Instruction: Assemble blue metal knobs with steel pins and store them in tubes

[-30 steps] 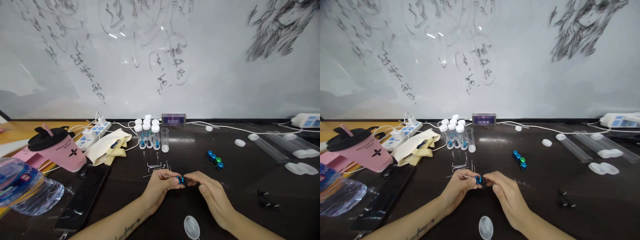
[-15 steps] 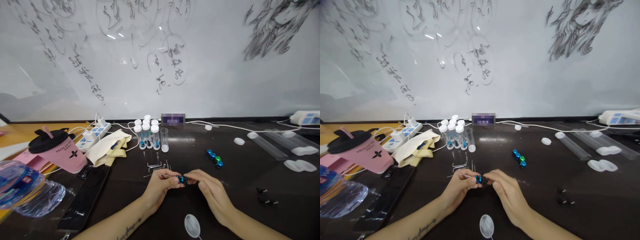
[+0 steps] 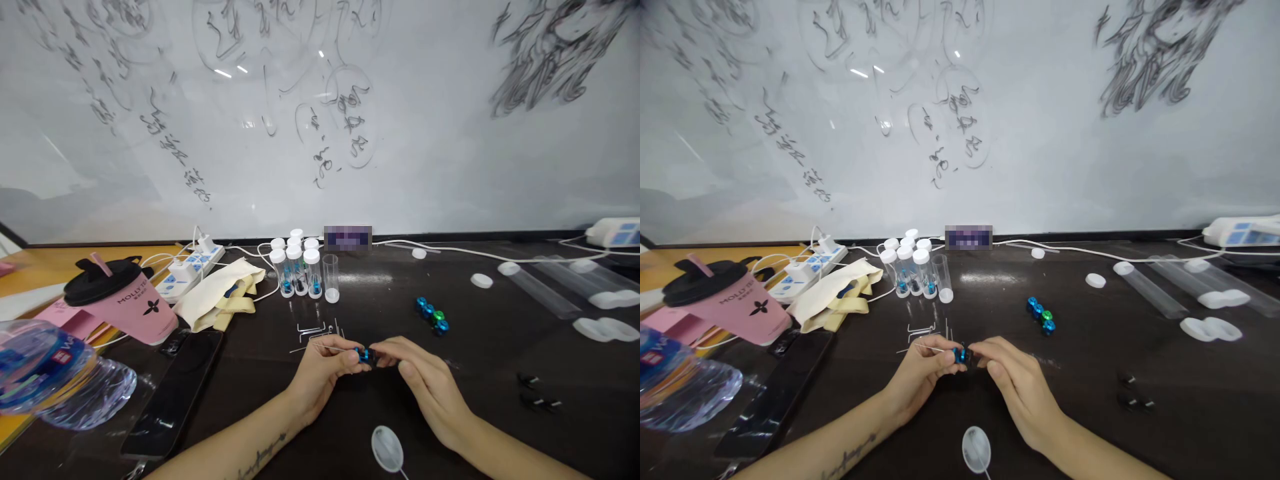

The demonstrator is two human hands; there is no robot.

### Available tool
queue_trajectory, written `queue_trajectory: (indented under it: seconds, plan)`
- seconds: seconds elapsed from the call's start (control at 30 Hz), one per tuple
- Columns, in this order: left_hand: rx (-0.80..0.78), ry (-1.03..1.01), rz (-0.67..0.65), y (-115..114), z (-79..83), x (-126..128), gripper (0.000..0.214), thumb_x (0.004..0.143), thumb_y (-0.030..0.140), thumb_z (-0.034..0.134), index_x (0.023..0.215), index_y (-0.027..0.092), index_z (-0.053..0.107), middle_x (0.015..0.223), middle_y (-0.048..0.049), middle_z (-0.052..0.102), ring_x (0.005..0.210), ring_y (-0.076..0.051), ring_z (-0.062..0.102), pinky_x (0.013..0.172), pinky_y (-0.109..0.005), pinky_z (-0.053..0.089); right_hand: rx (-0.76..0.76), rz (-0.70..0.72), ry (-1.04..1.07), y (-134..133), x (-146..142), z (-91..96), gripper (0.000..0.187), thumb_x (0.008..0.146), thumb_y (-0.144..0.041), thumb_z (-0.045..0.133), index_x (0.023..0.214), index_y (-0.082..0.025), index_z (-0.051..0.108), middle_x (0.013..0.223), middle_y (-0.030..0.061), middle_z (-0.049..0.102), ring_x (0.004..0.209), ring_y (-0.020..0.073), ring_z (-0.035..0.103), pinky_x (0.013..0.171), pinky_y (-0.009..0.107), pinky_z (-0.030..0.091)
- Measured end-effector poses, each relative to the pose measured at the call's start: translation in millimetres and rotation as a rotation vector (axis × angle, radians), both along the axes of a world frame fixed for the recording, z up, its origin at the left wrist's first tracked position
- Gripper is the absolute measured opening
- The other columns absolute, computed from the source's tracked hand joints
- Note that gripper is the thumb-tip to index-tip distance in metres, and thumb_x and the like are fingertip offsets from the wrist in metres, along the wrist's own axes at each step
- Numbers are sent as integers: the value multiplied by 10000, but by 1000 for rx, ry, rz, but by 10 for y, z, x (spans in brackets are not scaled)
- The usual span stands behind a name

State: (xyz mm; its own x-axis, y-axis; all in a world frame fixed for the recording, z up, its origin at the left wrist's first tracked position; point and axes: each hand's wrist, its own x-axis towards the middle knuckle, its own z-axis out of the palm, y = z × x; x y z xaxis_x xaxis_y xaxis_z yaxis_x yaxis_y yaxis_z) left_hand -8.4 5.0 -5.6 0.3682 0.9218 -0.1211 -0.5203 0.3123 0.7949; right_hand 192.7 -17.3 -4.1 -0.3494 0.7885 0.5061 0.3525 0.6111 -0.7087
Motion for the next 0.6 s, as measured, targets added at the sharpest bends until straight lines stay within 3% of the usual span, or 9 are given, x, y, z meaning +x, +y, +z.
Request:
queue_trajectory:
  seconds: [0.3,0.6]
  plan:
    - [8,-5,-3,-14,3,1,165,665,172,827,787,96,745,729,-61,750,663,-124,699,683,-196,536,-19,-2,-23,3,5,-3,342,1016,-304,331,1248,-263,579,1102,84,582,875,194,630,781,340,507]
    - [5,-4,-7,-4,3,-2,175,663,180,830,792,97,745,728,-63,749,665,-125,698,683,-199,536,-40,18,-24,-2,-2,1,335,1016,-294,333,1245,-259,577,1072,79,592,873,196,625,776,344,503]
